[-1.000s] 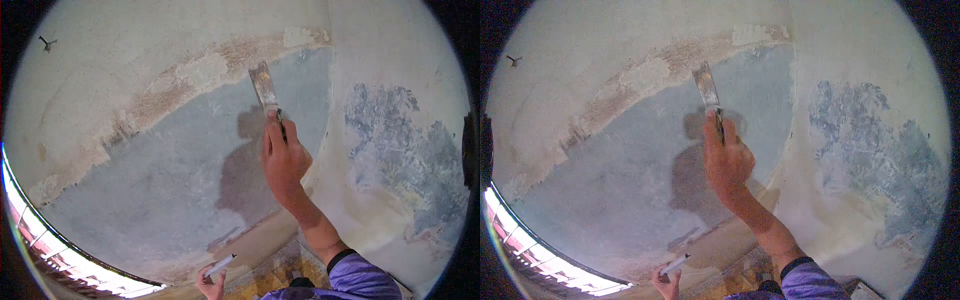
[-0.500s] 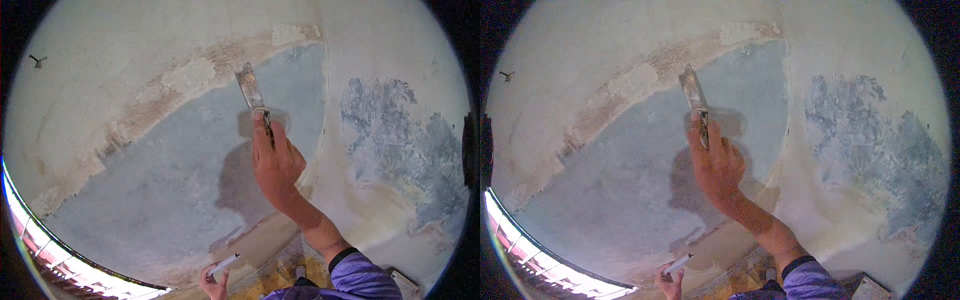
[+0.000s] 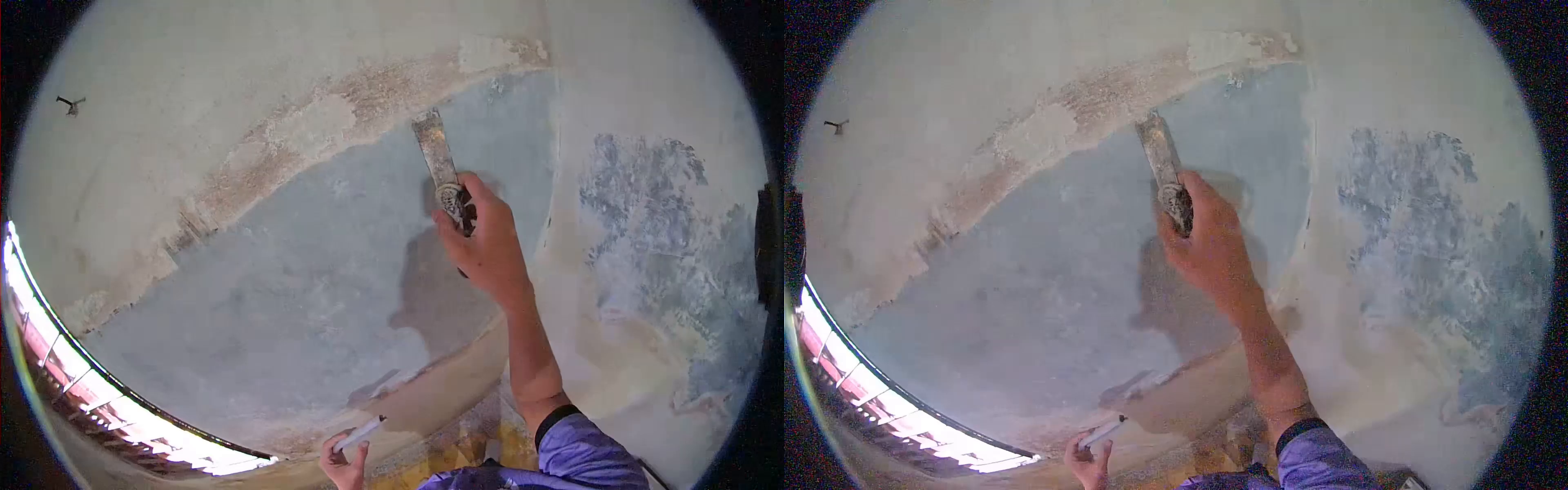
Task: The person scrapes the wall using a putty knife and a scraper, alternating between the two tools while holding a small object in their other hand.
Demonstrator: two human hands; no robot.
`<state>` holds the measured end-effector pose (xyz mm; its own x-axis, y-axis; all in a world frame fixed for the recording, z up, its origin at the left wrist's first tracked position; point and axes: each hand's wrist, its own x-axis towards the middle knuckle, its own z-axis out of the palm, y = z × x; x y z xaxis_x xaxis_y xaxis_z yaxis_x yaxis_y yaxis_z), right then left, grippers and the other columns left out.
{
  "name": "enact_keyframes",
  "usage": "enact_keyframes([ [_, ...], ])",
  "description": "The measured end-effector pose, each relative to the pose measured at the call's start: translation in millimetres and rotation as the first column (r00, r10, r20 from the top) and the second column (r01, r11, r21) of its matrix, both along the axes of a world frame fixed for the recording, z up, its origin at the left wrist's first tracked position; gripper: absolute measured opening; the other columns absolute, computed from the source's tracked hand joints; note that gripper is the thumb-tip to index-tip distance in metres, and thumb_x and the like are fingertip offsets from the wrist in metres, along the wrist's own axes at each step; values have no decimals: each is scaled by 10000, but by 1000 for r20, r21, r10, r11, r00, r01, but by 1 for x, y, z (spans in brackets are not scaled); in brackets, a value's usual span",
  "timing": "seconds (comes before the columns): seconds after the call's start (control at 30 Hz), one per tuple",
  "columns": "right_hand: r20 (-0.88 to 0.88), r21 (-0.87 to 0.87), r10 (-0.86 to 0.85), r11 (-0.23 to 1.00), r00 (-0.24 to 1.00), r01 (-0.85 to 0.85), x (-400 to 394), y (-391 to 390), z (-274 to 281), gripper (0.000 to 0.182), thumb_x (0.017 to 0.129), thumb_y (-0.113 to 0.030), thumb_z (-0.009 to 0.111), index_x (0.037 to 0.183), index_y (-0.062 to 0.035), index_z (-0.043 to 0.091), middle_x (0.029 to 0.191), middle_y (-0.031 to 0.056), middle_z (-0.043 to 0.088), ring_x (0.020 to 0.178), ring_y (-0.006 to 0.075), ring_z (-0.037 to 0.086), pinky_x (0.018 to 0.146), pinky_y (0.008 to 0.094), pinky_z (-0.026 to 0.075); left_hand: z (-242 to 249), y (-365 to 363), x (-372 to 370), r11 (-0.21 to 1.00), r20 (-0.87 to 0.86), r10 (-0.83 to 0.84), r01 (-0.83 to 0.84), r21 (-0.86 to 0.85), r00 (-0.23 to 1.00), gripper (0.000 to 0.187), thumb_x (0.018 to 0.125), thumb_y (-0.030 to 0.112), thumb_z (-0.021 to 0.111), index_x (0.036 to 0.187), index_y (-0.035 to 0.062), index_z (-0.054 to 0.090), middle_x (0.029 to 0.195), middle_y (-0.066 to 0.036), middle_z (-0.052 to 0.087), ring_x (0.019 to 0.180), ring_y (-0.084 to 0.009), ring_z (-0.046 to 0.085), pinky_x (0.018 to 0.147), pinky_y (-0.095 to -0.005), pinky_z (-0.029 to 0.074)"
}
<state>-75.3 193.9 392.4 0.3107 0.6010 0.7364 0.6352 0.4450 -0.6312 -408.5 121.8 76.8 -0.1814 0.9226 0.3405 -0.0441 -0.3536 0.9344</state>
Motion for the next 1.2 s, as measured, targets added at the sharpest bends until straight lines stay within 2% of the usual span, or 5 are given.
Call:
enact_keyframes([
  [0.3, -19, 29, 59, 998, 998, -58, 8, 25, 32, 292, 943, -231, 558, 857, 39, 488, 566, 127, 512, 490, 255, 532, 497, 400, 419, 9, 2, -3, 997, -254, 27, -44, -62, 967, 506, 764, -52, 720, 1231, 9, 534, 1203, -135, 561, 1057, -217, 559, 929, -346, 445],
  [0.53, -47, 153, 324, 937, 945, -314, 10, 39, 32, 233, 960, -188, 524, 862, 22, 495, 598, 103, 584, 491, 151, 616, 398, 317, 487, 77, 61, -6, 879, -226, 273, -147, 453, 935, 392, 683, 13, 752, 1032, 27, 574, 985, -151, 638, 951, -280, 625, 898, -390, 461],
  [0.73, 36, -110, 125, 987, 991, -120, 1, 32, 55, 240, 993, -226, 491, 944, 8, 496, 621, 60, 561, 477, 110, 562, 405, 268, 455, 152, 106, -3, 663, -367, 437, -18, 748, 821, 279, 701, 70, 700, 967, 44, 621, 958, -177, 663, 891, -336, 645, 785, -394, 503],
  [0.9, 148, 44, -26, 999, 989, 20, 4, 54, 40, 227, 993, -214, 485, 946, 7, 496, 614, 58, 554, 444, 108, 534, 391, 273, 446, 158, 141, -4, 544, -369, 496, 49, 837, 786, 245, 716, 96, 692, 952, 67, 633, 864, -122, 681, 815, -324, 661, 723, -404, 525],
  [1.2, 184, 236, -215, 957, 959, 169, -13, 61, 41, 200, 975, -194, 481, 992, 0, 434, 757, 264, 568, 779, 478, 567, 720, 553, 447, 136, 164, -24, 392, -319, 617, 70, 917, 719, 193, 719, 116, 684, 906, 111, 636, 801, -90, 677, 730, -309, 668, 637, -398, 537],
])
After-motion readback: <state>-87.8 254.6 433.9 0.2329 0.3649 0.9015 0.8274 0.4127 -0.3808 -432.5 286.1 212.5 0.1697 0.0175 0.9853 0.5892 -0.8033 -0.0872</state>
